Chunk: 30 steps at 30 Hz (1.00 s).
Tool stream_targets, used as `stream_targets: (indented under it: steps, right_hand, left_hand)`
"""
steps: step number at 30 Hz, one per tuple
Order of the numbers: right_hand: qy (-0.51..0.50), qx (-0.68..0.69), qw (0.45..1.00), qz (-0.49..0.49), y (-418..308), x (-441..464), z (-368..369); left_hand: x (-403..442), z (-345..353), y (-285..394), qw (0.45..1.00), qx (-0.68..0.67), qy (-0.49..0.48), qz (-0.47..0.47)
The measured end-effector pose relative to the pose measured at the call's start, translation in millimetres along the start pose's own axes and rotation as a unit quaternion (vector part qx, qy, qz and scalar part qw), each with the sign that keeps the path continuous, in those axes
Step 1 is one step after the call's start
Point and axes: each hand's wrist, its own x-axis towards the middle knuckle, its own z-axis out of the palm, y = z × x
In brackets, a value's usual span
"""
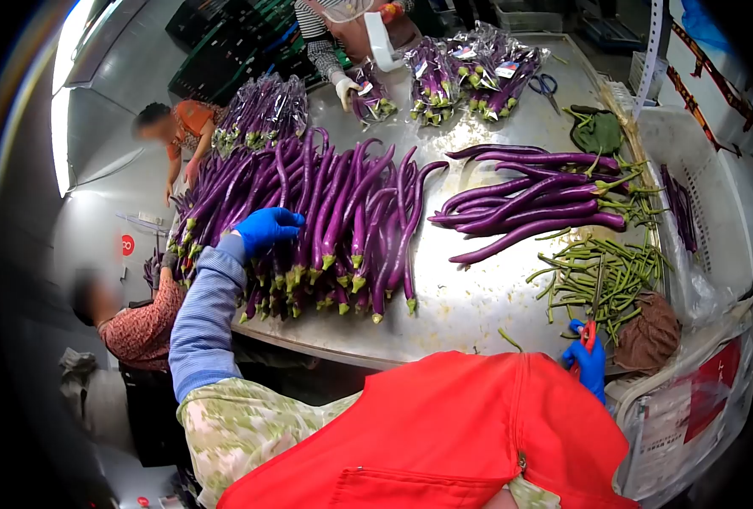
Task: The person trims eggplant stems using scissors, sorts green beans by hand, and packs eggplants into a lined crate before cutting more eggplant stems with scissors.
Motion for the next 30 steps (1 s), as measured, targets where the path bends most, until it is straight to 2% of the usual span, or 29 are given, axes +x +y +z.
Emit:
stream_targets:
  steps: [1, 2, 3, 4, 5, 6, 7, 8, 9, 11, 13, 17, 19, 22, 23, 25, 28, 30]
  right_hand:
    - [-0.013, 0.003, 1.000, 0.013, -1, 1, 1]
    - [-0.024, 0.005, 0.999, 0.025, -1, 2, 1]
    - [-0.028, 0.007, 0.999, 0.036, -3, 3, -1]
    - [-0.049, 0.035, 0.998, 0.016, 2, 5, -2]
    - [-0.042, 0.047, 0.998, 0.015, 0, 0, 0]
    - [-0.053, 0.070, 0.996, 0.030, 2, 0, -4]
    - [-0.044, 0.013, 0.998, 0.041, -4, -2, -4]
    - [-0.048, 0.003, 0.998, 0.045, -2, 0, -7]
    - [-0.068, 0.006, 0.996, 0.053, 1, 3, -12]
    - [-0.045, -0.003, 0.997, 0.065, -6, 2, -5]
    - [-0.037, 0.018, 0.997, 0.062, -1, 5, -6]
    - [-0.055, 0.018, 0.994, 0.094, -4, 9, -9]
    - [-0.053, 0.019, 0.993, 0.101, -8, 8, -8]
    - [-0.055, 0.017, 0.992, 0.116, -11, 7, -11]
    - [-0.058, 0.018, 0.991, 0.121, -11, 8, -12]
    - [-0.059, 0.052, 0.991, 0.113, -4, 10, -16]
    - [-0.049, 0.075, 0.991, 0.099, -14, 9, -11]
    - [-0.037, 0.084, 0.991, 0.096, -19, 8, -9]
  left_hand:
    - [8, 5, -4, 0.998, -0.008, 0.056, 0.011]
    - [12, 9, -4, 0.994, 0.071, 0.078, -0.004]
    - [13, 9, -2, 0.990, 0.091, 0.099, 0.029]
    - [15, 10, 4, 0.990, 0.079, 0.113, 0.039]
    - [39, 9, -22, 0.989, 0.024, 0.128, 0.076]
    - [29, 9, 17, 0.991, -0.052, 0.123, 0.031]
    - [46, 9, 14, 0.967, 0.097, 0.217, 0.095]
    - [53, 12, 29, 0.963, 0.059, 0.242, 0.106]
    - [51, 21, 64, 0.929, 0.119, 0.304, 0.173]
    - [68, 44, 122, 0.898, 0.049, 0.268, 0.346]
    - [80, 84, 173, 0.919, -0.063, 0.167, 0.353]
    - [125, 160, 270, 0.871, -0.012, 0.120, 0.476]
    - [147, 187, 312, 0.853, 0.024, 0.137, 0.503]
    - [194, 231, 352, 0.879, -0.009, 0.106, 0.465]
    - [213, 244, 356, 0.902, -0.091, 0.039, 0.419]
    - [237, 263, 364, 0.927, -0.158, 0.035, 0.339]
    - [251, 257, 371, 0.935, -0.203, -0.035, 0.288]
    - [233, 252, 377, 0.923, -0.237, -0.074, 0.296]
